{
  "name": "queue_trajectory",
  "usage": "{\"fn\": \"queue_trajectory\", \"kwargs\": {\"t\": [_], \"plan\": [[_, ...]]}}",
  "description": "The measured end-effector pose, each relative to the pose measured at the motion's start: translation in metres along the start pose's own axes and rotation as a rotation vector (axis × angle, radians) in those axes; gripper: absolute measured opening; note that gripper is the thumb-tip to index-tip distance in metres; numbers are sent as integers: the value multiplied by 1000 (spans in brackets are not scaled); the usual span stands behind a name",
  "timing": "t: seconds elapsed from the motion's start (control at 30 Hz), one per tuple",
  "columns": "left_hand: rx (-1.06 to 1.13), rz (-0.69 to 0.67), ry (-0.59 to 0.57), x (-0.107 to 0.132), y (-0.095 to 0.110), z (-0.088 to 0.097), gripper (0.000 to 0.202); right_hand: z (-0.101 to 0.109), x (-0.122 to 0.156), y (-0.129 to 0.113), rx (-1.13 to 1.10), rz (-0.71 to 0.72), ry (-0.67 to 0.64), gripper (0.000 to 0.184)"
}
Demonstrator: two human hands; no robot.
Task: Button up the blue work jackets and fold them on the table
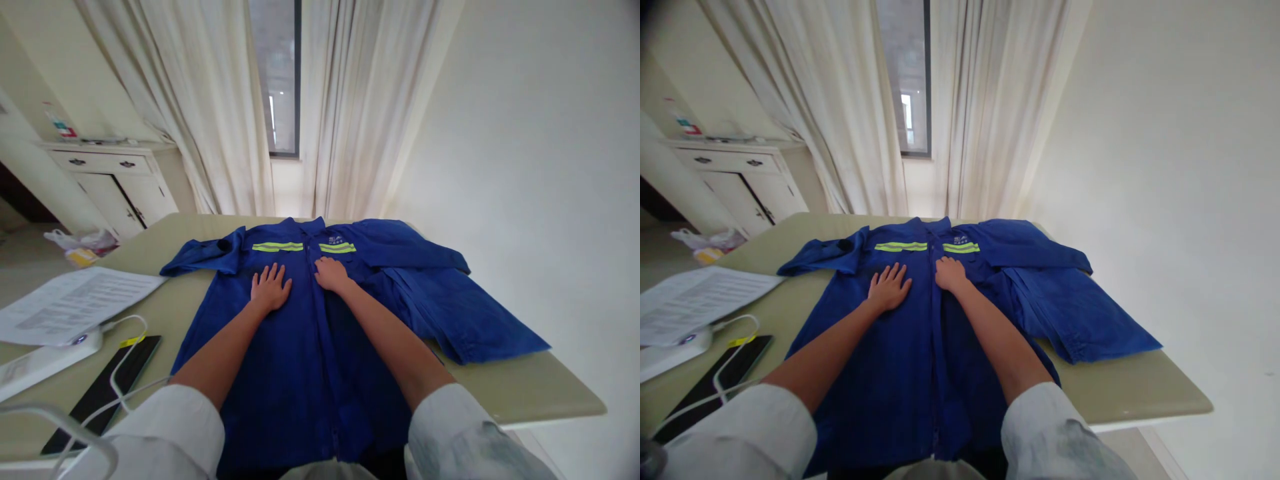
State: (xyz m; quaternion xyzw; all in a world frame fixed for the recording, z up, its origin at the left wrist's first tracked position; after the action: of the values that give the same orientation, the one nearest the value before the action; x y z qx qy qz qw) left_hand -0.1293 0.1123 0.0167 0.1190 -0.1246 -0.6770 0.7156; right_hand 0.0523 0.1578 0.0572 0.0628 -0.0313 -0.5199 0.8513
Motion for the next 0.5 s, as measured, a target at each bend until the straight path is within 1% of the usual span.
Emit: {"fn": "queue_trajectory", "kwargs": {"t": [0.1,0.17,0.2,0.27,0.33,0.4,0.43,0.5], "plan": [[-15,-19,-8,-3,-8,-1,73,-10,-3,33,3,-24,-28,37],[-23,-52,18,-4,-8,0,73,-10,-13,44,1,-30,-34,39],[-24,-68,37,-4,-7,0,74,-8,-23,47,-1,-46,-27,43],[-18,-91,69,-4,-7,-1,73,-1,-49,50,-5,-97,12,48],[-1,-98,77,-5,-9,-6,72,8,-83,50,-19,-145,64,52],[18,-105,83,-5,-11,-10,71,12,-117,49,-42,-181,93,60],[23,-107,95,-6,-13,-12,71,10,-133,48,-56,-192,89,63],[28,-117,128,-6,-14,-14,71,0,-158,47,-87,-198,39,67]]}}
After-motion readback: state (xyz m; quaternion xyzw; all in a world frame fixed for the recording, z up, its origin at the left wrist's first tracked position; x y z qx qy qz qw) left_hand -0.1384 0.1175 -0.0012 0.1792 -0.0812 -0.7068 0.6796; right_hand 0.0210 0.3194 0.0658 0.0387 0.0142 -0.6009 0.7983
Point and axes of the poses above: each hand's wrist, its own x-axis away from the middle knuckle, its own z-axis out of the back of the hand, y = z × x, the point moved 4 cm from there along -x, towards the middle knuckle, and after that the axes turned 12 degrees about x, right-handed, at the moved point
